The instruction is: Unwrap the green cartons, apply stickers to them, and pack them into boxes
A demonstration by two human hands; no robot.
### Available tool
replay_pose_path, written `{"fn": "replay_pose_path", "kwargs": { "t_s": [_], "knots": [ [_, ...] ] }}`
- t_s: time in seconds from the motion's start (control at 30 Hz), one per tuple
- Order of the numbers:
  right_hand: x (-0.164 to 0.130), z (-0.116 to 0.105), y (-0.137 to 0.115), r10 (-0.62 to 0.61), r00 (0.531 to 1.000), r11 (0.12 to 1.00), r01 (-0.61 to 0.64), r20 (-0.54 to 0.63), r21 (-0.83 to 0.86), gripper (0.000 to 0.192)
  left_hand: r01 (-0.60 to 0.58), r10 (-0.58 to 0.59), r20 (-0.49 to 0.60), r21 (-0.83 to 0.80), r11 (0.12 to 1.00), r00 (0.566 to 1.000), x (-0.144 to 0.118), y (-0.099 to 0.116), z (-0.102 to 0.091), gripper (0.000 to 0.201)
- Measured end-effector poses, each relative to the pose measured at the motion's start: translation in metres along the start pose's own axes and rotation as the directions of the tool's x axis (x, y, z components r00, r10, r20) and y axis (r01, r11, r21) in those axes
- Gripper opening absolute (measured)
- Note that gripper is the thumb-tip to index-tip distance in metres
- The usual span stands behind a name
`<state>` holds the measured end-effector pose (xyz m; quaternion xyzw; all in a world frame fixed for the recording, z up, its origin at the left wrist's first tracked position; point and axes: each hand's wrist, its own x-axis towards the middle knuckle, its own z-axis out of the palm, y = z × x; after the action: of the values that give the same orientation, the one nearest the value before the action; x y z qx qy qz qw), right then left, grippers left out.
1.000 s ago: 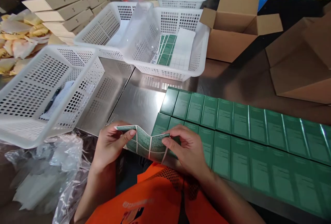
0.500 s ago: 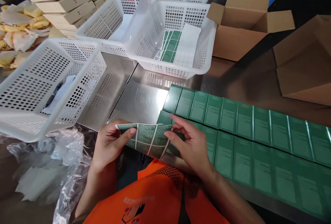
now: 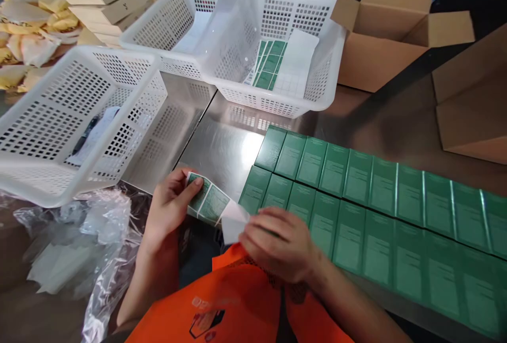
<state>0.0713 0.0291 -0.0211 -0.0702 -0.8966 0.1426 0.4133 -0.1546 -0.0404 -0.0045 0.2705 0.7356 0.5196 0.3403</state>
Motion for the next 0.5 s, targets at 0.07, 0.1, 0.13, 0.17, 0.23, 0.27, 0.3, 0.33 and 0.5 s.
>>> {"fn": "replay_pose_path", "kwargs": {
  "t_s": [0.07, 0.1, 0.13, 0.17, 0.23, 0.27, 0.3, 0.33, 0.5],
  "knots": [
    [-0.001, -0.005, -0.009, -0.07, 0.997, 0.975, 0.061, 0.031, 0.212, 0.016, 0.064, -0.064, 0.014, 0.009, 0.998, 0.998, 0.008, -0.003, -0.005, 0.019],
    [-0.002, -0.009, -0.012, -0.061, 0.998, 0.95, 0.048, 0.034, 0.31, 0.016, 0.086, -0.086, 0.009, 0.002, 0.996, 0.996, 0.012, -0.004, -0.008, 0.019],
    [-0.002, -0.015, -0.014, -0.023, 0.999, 0.92, 0.008, 0.034, 0.392, 0.016, 0.094, -0.094, -0.011, -0.005, 0.996, 0.995, 0.015, -0.006, -0.011, 0.02],
    [-0.002, -0.021, -0.013, 0.053, 0.998, 0.889, -0.061, 0.029, 0.454, 0.015, 0.098, -0.099, -0.033, -0.01, 0.995, 0.995, 0.019, -0.008, -0.014, 0.021],
    [0.0, -0.034, -0.006, 0.294, 0.955, 0.822, -0.269, 0.031, 0.501, 0.01, 0.101, -0.101, -0.059, -0.002, 0.995, 0.993, 0.024, -0.013, -0.02, 0.019],
    [0.002, -0.04, 0.0, 0.424, 0.905, 0.784, -0.387, 0.035, 0.486, 0.005, 0.1, -0.099, -0.058, 0.01, 0.995, 0.993, 0.025, -0.015, -0.022, 0.015],
    [0.004, -0.044, 0.008, 0.555, 0.831, 0.729, -0.51, 0.042, 0.457, 0.002, 0.095, -0.094, -0.046, 0.026, 0.995, 0.995, 0.025, -0.017, -0.023, 0.011],
    [0.005, -0.047, 0.015, 0.672, 0.737, 0.652, -0.631, 0.064, 0.421, 0.002, 0.085, -0.085, -0.017, 0.047, 0.995, 0.996, 0.023, -0.02, -0.022, 0.01],
    [0.015, -0.038, 0.047, 0.875, 0.393, 0.271, -0.881, 0.281, 0.387, 0.017, -0.057, -0.02, 0.342, 0.211, 0.976, 0.939, 0.0, -0.022, -0.001, 0.038]
  ]
}}
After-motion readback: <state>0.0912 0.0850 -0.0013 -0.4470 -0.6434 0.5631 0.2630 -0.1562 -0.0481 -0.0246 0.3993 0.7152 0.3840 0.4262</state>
